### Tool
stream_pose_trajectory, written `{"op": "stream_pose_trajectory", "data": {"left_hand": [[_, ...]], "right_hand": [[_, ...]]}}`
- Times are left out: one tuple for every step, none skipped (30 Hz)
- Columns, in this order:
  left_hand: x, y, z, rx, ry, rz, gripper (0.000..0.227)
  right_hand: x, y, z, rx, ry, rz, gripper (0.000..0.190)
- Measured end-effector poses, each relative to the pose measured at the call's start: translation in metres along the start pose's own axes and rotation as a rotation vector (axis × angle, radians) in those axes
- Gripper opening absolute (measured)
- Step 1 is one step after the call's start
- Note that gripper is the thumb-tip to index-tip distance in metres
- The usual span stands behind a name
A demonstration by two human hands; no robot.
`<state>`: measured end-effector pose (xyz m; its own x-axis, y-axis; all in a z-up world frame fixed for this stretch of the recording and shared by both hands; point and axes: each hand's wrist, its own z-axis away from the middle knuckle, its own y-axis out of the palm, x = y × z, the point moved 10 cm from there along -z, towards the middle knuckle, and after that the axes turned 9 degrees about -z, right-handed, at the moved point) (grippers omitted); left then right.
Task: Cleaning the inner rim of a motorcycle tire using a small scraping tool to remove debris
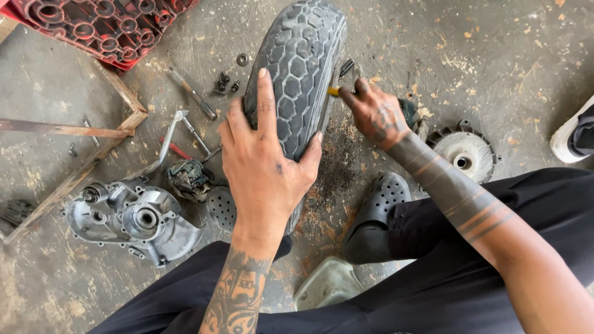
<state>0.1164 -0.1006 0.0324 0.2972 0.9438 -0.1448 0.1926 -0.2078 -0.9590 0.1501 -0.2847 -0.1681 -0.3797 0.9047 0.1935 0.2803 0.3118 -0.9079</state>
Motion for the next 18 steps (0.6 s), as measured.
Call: {"op": "stream_pose_trajectory", "data": {"left_hand": [[-0.002, -0.001, -0.001, -0.003, 0.003, 0.001, 0.103], [-0.003, -0.002, -0.001, -0.007, 0.006, -0.006, 0.102], [-0.004, -0.003, -0.001, -0.004, 0.007, -0.016, 0.102], [-0.004, -0.001, -0.003, -0.002, 0.009, -0.017, 0.102], [-0.003, 0.001, -0.002, 0.004, -0.002, -0.017, 0.102], [-0.001, 0.003, -0.002, 0.01, -0.012, -0.016, 0.102], [0.0, 0.003, -0.004, 0.004, -0.012, -0.013, 0.102], [0.001, 0.004, -0.006, 0.004, -0.008, -0.008, 0.102], [0.002, 0.004, -0.006, 0.014, -0.005, -0.007, 0.102], [0.001, 0.004, -0.005, 0.016, -0.006, -0.008, 0.102], [0.002, 0.004, -0.006, 0.008, -0.011, -0.01, 0.102], [0.002, 0.004, -0.008, 0.0, -0.015, -0.013, 0.102], [0.002, 0.003, -0.01, 0.005, -0.014, -0.014, 0.102], [0.003, 0.002, -0.012, 0.009, -0.014, -0.001, 0.102], [0.002, 0.001, -0.016, 0.004, -0.012, 0.016, 0.101], [0.002, 0.005, -0.022, -0.001, -0.01, 0.019, 0.101], [0.003, 0.008, -0.028, 0.003, -0.002, 0.011, 0.101], [0.004, 0.012, -0.034, 0.007, 0.005, 0.002, 0.1]], "right_hand": [[0.0, -0.003, -0.001, -0.003, 0.001, 0.003, 0.025], [-0.001, -0.007, -0.001, -0.011, 0.008, -0.001, 0.026], [0.0, -0.009, -0.001, -0.016, 0.017, -0.011, 0.028], [-0.003, -0.01, -0.003, -0.017, 0.019, -0.013, 0.028], [-0.005, -0.014, -0.002, -0.038, 0.026, 0.023, 0.034], [-0.006, -0.018, -0.001, -0.06, 0.033, 0.059, 0.04], [-0.004, -0.015, -0.001, -0.063, 0.03, 0.065, 0.04], [-0.002, -0.008, -0.001, -0.019, 0.016, 0.042, 0.036], [0.005, 0.0, 0.002, 0.029, 0.005, 0.012, 0.032], [0.004, 0.002, 0.004, 0.031, 0.005, 0.01, 0.032], [0.0, -0.001, 0.002, -0.014, 0.016, 0.038, 0.028], [-0.003, -0.003, 0.0, -0.059, 0.027, 0.065, 0.026], [-0.003, -0.005, -0.002, -0.057, 0.03, 0.062, 0.026], [-0.002, -0.005, -0.003, -0.039, 0.02, 0.075, 0.027], [-0.005, -0.007, -0.007, -0.025, 0.008, 0.096, 0.028], [-0.007, -0.005, -0.008, -0.028, 0.008, 0.101, 0.028], [-0.006, -0.001, -0.009, -0.017, -0.012, 0.064, 0.031], [-0.005, 0.005, -0.011, -0.006, -0.031, 0.027, 0.034]]}}
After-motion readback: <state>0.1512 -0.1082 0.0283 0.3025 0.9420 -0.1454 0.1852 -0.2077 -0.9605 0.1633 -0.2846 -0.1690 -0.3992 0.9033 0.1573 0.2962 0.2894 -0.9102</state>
